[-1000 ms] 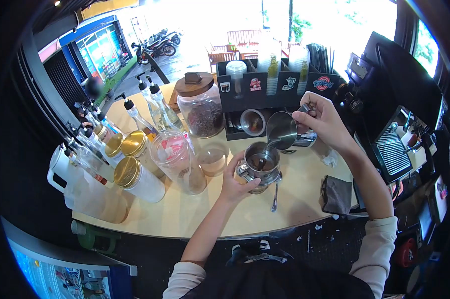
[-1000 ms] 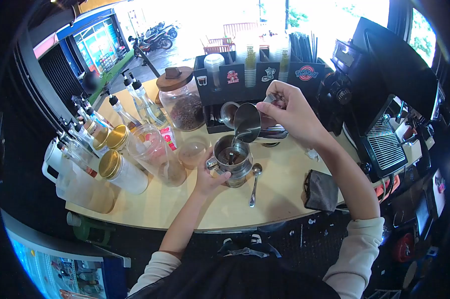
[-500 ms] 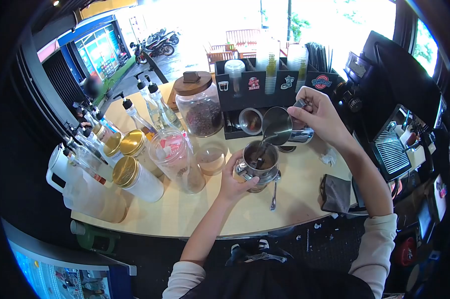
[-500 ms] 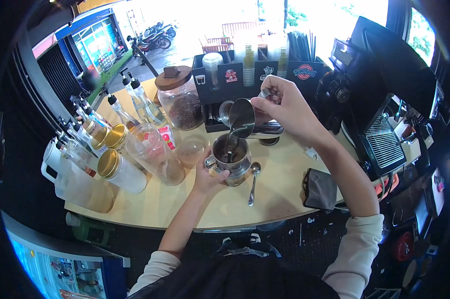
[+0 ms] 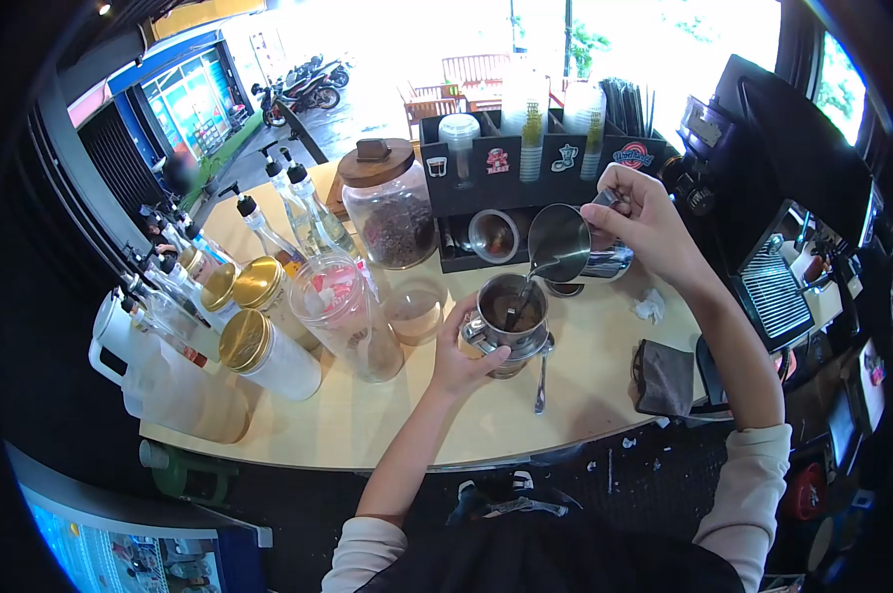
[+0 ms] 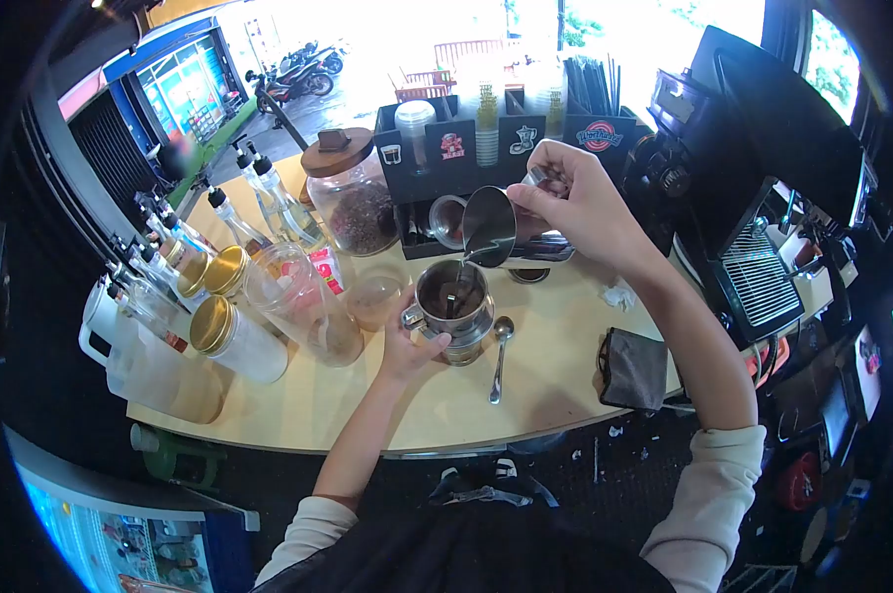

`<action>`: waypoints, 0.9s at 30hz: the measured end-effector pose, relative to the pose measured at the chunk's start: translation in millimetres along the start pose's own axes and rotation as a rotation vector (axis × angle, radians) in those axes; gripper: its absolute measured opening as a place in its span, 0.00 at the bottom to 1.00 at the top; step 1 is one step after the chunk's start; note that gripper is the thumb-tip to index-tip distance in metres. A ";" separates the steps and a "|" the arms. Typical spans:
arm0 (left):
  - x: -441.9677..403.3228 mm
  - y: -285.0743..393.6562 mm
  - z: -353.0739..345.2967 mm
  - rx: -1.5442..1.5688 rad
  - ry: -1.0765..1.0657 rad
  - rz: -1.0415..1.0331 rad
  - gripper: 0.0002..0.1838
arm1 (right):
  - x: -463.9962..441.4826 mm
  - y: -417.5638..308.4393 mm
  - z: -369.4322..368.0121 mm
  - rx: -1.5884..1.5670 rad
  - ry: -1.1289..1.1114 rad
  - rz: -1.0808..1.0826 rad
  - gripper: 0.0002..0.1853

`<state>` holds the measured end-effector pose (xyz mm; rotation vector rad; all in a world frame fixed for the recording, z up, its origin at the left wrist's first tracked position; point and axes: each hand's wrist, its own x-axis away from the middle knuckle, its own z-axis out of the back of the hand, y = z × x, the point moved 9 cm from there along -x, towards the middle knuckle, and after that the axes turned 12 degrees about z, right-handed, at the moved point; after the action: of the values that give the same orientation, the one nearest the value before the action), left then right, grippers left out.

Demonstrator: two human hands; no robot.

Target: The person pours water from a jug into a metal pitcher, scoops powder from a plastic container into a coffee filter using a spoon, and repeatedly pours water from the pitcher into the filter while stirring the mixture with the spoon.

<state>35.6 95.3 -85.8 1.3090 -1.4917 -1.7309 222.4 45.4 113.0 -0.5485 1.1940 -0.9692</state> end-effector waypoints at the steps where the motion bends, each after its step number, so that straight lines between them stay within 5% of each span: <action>1: 0.0 -0.5 0.0 0.020 -0.002 0.002 0.39 | 0.4 1.8 2.0 0.001 0.000 0.000 0.10; 18: -1.2 -3.1 0.7 -0.001 -0.005 0.022 0.39 | -10.9 25.0 7.5 0.208 0.023 0.064 0.12; 27: -1.5 4.5 -2.5 0.029 -0.019 0.028 0.39 | 4.0 24.4 1.7 0.021 0.064 0.034 0.12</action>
<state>37.6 94.2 -81.0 1.2833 -1.5436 -1.7152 232.3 54.2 92.1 -0.4821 1.2451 -0.9757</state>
